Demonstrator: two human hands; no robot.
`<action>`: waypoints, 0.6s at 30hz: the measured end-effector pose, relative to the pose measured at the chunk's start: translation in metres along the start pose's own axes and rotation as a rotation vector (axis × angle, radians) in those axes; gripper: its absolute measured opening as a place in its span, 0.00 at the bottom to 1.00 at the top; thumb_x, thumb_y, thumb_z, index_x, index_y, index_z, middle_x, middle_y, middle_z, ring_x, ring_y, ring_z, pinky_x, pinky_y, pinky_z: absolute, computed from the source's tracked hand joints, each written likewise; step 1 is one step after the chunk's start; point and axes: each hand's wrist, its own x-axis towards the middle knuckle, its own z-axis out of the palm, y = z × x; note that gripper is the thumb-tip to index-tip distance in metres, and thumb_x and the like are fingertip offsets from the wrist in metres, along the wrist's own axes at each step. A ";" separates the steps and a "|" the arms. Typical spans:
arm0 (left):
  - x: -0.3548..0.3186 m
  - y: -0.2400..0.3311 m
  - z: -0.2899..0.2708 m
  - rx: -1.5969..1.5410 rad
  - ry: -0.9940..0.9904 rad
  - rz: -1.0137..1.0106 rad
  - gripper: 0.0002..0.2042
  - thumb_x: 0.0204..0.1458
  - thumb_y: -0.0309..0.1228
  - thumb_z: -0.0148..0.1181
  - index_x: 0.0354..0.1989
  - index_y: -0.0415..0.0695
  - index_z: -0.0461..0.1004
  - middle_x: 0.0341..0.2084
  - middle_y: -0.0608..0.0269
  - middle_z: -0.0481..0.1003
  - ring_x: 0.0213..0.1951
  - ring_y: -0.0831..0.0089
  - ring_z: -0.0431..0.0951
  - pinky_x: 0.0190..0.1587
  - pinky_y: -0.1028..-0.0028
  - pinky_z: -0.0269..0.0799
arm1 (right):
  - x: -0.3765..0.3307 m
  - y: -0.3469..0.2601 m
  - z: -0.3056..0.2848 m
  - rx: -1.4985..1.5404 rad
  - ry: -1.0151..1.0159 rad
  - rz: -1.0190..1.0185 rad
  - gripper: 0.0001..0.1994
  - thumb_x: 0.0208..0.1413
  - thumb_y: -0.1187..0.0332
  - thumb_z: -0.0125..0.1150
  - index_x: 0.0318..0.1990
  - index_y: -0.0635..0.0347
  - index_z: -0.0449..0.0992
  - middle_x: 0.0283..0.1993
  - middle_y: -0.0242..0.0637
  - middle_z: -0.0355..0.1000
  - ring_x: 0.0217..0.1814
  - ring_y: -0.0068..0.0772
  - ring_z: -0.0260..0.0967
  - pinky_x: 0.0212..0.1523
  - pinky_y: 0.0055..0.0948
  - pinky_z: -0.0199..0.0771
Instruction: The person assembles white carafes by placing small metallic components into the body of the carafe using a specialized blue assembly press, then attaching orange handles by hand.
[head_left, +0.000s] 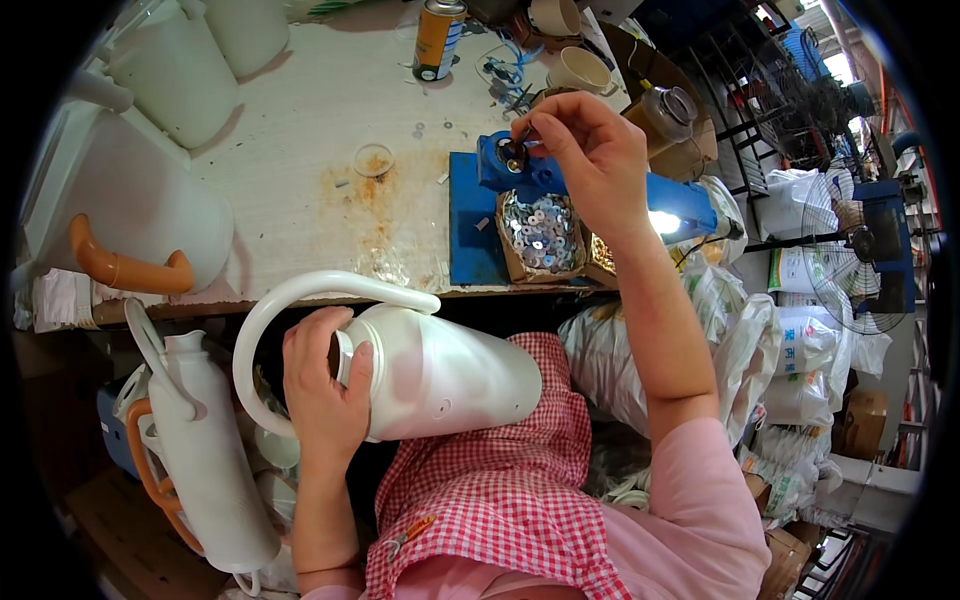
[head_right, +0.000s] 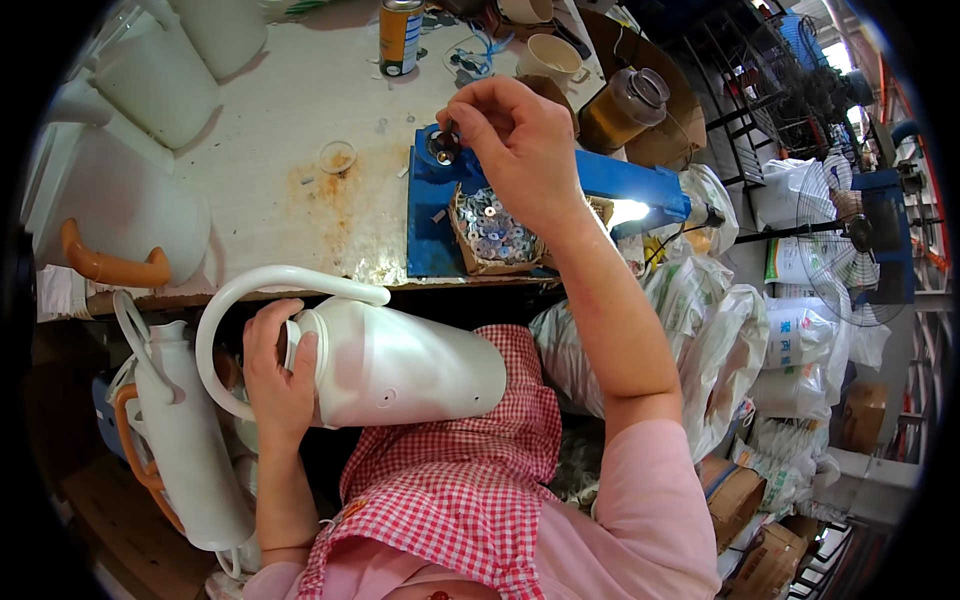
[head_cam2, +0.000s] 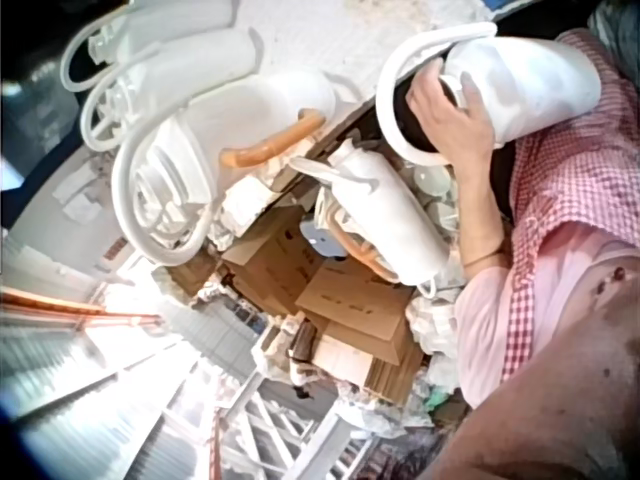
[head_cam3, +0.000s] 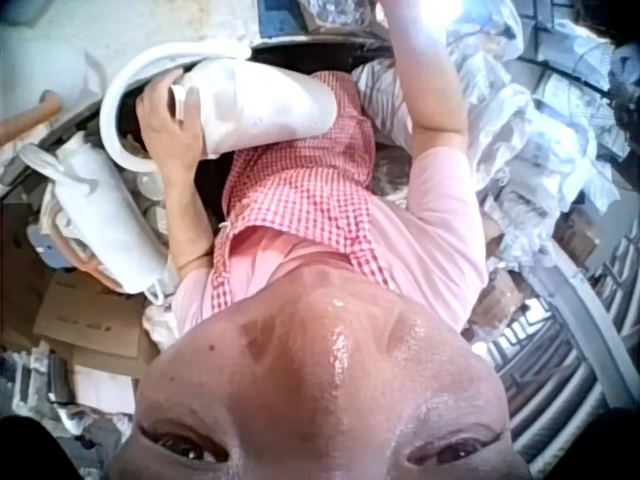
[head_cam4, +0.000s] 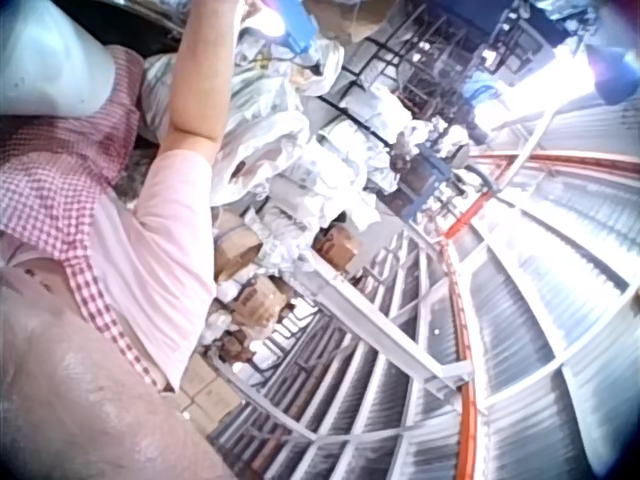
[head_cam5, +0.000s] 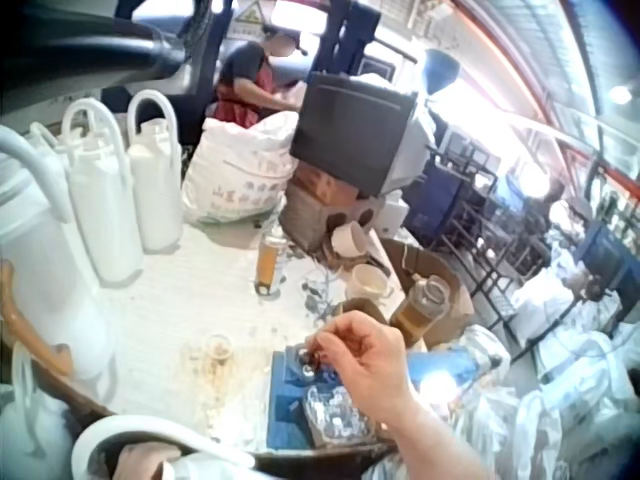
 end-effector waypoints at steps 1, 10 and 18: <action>0.000 0.000 0.000 0.002 -0.003 0.001 0.16 0.54 0.29 0.59 0.51 0.38 0.73 0.47 0.49 0.75 0.50 0.51 0.73 0.55 0.60 0.67 | 0.000 0.001 -0.001 -0.039 0.020 -0.046 0.06 0.62 0.72 0.61 0.41 0.68 0.78 0.32 0.34 0.81 0.35 0.19 0.78 0.38 0.21 0.77; 0.001 0.000 0.003 -0.007 -0.018 0.000 0.16 0.55 0.31 0.60 0.51 0.39 0.73 0.47 0.50 0.76 0.50 0.50 0.72 0.55 0.58 0.67 | 0.001 0.000 -0.001 -0.127 0.036 -0.112 0.08 0.61 0.70 0.63 0.41 0.68 0.78 0.33 0.36 0.81 0.35 0.19 0.76 0.38 0.21 0.76; -0.004 0.008 -0.002 0.014 -0.047 -0.044 0.18 0.53 0.31 0.60 0.52 0.38 0.72 0.49 0.50 0.74 0.52 0.50 0.70 0.58 0.58 0.64 | -0.093 0.038 -0.023 -0.367 -0.101 0.336 0.07 0.57 0.69 0.64 0.38 0.63 0.81 0.36 0.39 0.79 0.36 0.33 0.77 0.40 0.29 0.78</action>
